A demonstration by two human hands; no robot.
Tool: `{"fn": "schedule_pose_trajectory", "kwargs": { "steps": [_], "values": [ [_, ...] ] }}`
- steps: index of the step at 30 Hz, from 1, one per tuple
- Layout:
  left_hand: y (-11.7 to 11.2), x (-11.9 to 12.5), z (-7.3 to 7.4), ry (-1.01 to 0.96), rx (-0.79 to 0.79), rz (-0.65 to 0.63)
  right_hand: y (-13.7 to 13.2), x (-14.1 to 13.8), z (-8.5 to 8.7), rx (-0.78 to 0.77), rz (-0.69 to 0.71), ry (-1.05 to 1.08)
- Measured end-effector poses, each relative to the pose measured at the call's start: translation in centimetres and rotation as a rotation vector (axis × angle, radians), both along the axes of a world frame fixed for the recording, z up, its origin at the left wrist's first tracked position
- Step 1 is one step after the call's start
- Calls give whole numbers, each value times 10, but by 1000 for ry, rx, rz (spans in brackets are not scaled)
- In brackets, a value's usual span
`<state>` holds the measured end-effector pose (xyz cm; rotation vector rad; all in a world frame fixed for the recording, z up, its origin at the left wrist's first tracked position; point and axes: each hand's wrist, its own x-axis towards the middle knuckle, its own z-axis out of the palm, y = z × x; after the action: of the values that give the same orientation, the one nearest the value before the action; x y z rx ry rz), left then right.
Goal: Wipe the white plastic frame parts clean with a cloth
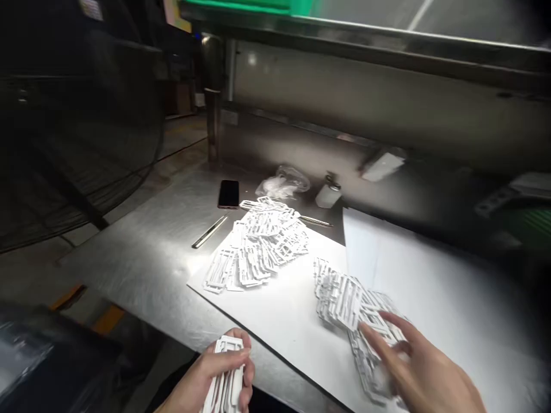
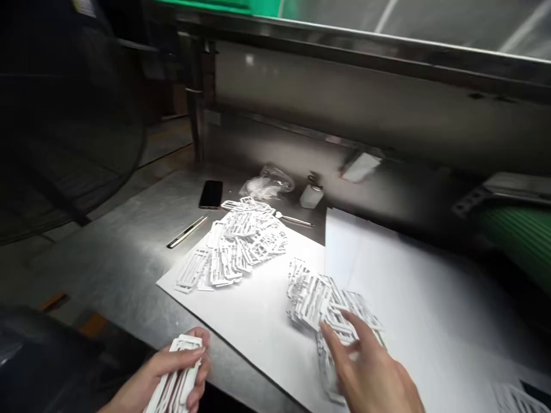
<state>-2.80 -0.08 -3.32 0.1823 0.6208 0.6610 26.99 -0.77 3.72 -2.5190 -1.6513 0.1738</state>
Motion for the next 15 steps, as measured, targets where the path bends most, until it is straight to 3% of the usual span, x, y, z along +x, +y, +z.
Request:
{"fn": "schedule_pose_trajectory", "kwargs": {
  "steps": [3,9,12,15],
  "values": [
    [-2,1,8,71,7,-32,21,-4,-2,-154,-26,36],
    [-3,-1,5,49,74,-57,71,5,-10,-379,163,91],
    [1,0,8,51,78,-59,70,13,-2,-390,176,37],
    [6,5,16,68,95,-77,45,-2,6,-341,178,33]
  ]
}}
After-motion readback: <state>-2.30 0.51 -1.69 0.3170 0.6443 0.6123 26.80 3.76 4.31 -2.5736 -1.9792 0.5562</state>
